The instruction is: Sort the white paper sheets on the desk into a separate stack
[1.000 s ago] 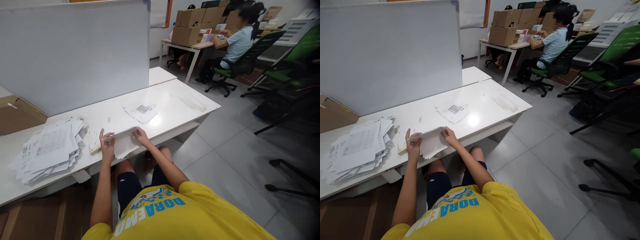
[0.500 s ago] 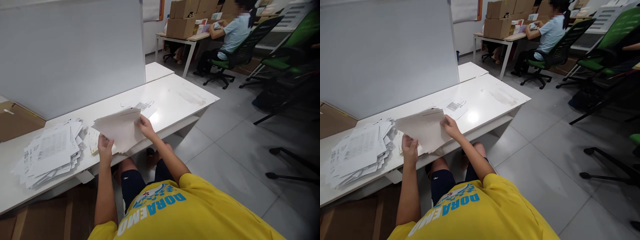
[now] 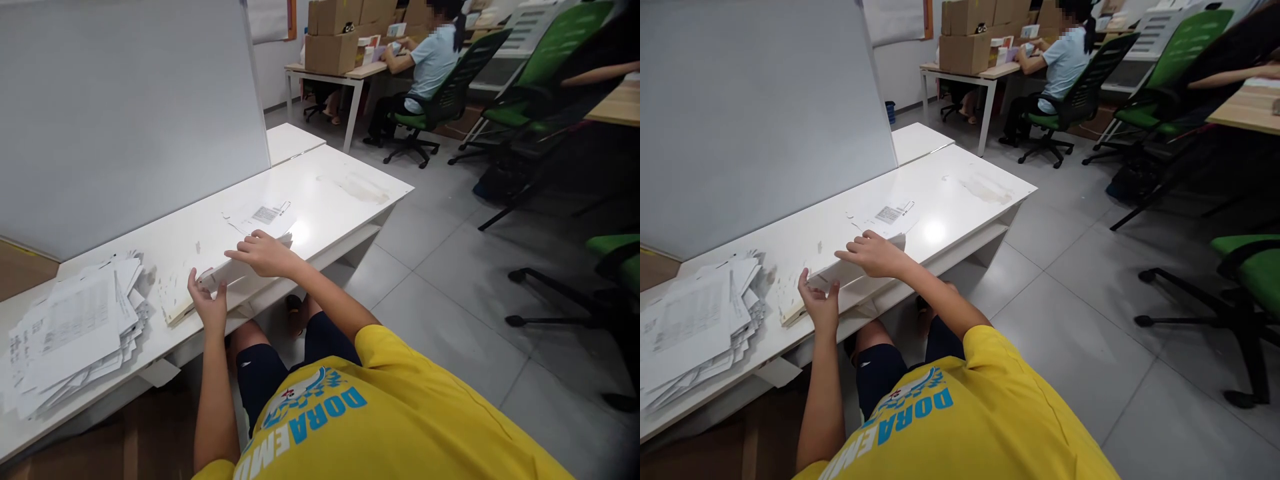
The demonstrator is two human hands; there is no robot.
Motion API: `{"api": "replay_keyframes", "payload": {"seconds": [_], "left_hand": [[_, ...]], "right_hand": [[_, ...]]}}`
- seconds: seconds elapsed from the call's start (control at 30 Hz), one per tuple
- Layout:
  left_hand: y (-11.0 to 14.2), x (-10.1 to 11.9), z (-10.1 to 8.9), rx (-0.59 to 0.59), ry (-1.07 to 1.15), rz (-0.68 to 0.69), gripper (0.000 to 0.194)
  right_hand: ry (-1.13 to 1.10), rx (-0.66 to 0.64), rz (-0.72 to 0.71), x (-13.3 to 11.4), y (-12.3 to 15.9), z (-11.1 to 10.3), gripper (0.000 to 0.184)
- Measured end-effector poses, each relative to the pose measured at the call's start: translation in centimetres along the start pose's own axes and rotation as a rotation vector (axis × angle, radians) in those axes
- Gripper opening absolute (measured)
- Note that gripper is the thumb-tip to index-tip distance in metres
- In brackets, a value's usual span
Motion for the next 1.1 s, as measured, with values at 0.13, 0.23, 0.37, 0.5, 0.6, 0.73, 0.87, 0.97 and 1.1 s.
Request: {"api": "replay_keyframes", "payload": {"seconds": [0.13,0.23,0.37,0.5,0.6,0.73,0.87,0.97,1.1], "left_hand": [[-1.2,-1.9,0.0,0.015,-0.065,-0.151,0.042],[-1.2,-2.2,-0.5,0.069,-0.097,-0.207,0.038],[-0.6,-1.9,-0.8,0.004,0.007,-0.262,0.041],[-0.5,-2.0,-1.2,-0.015,0.017,-0.306,0.040],[-0.2,-2.3,-1.4,-0.006,0.030,-0.276,0.037],[0.6,-2.5,-1.9,0.036,-0.008,-0.185,0.035],[1.4,-2.1,-2.0,0.075,-0.047,-0.094,0.037],[1.6,-2.1,-1.7,0.042,0.027,-0.049,0.045],[1.5,-2.5,-1.2,0.022,0.050,-0.056,0.058]], "right_hand": [[-0.116,0.153,0.055,0.2,1.8,0.2,0.045],[-0.230,0.394,0.432,0.2,4.5,2.1,0.041],[-0.555,0.606,1.030,0.1,7.8,6.7,0.066],[-0.910,0.434,1.024,1.0,8.3,9.9,0.071],[-0.930,0.377,0.950,1.8,8.7,10.3,0.046],[-1.068,0.446,0.885,0.9,9.5,10.0,0.032],[-0.961,0.580,0.896,-0.2,9.7,8.6,0.030],[-0.888,0.581,0.905,-0.2,9.4,8.0,0.034],[-0.950,0.526,0.959,-0.1,9.4,9.0,0.042]]}}
Point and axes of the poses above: each hand's wrist, its own y-axis away from the middle knuckle, its own z-axis out of the palm, x = y × z, the point moved 2 cm from there along -y, towards the middle knuckle, and after that the axes turned 5 degrees about y, right-handed, at the moved point
